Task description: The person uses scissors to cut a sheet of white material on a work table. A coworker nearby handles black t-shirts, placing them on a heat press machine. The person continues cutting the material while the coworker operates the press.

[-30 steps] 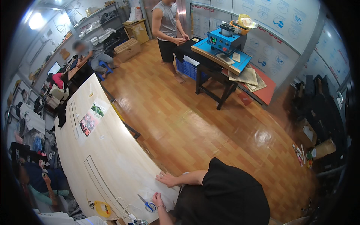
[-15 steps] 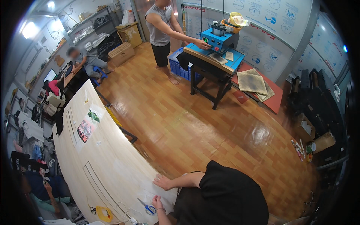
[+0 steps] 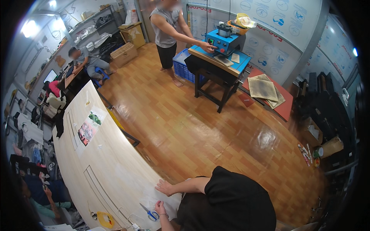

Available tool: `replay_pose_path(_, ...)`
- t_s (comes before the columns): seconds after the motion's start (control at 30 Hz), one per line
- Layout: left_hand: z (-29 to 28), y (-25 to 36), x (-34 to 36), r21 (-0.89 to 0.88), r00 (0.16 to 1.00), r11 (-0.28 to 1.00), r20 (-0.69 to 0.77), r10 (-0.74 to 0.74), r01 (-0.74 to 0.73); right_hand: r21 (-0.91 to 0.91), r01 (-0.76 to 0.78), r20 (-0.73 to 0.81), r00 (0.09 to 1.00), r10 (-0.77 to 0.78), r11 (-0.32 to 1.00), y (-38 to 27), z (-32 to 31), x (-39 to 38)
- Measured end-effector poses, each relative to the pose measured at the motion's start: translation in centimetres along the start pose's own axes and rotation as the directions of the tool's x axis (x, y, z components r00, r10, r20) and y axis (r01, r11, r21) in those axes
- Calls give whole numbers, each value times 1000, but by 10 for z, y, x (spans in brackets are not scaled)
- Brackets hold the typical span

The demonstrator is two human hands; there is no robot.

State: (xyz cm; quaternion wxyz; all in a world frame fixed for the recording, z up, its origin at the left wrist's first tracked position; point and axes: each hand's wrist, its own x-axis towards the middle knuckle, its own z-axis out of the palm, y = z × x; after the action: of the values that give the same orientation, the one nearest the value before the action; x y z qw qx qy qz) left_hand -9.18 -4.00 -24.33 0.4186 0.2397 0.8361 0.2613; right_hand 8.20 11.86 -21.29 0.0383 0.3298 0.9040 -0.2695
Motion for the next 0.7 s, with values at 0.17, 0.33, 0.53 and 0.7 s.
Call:
replay_pose_path(0.17,3,-2,-1,-31,1000,999,-12,8,-9,-37,1,24,1000,-1,999,-4,-16,-7)
replay_pose_path(0.33,-3,-19,9,-66,1000,998,-8,-7,6,-53,18,-14,1000,-19,998,-9,-13,-5)
replay_pose_path(0.53,0,-17,5,-95,1000,995,-23,12,-15,-79,8,-19,1000,-10,997,-8,-11,-4)
replay_pose_path(0.7,1,-15,5,-133,999,990,-35,40,-45,-90,-6,42,999,10,996,-12,-14,-3)
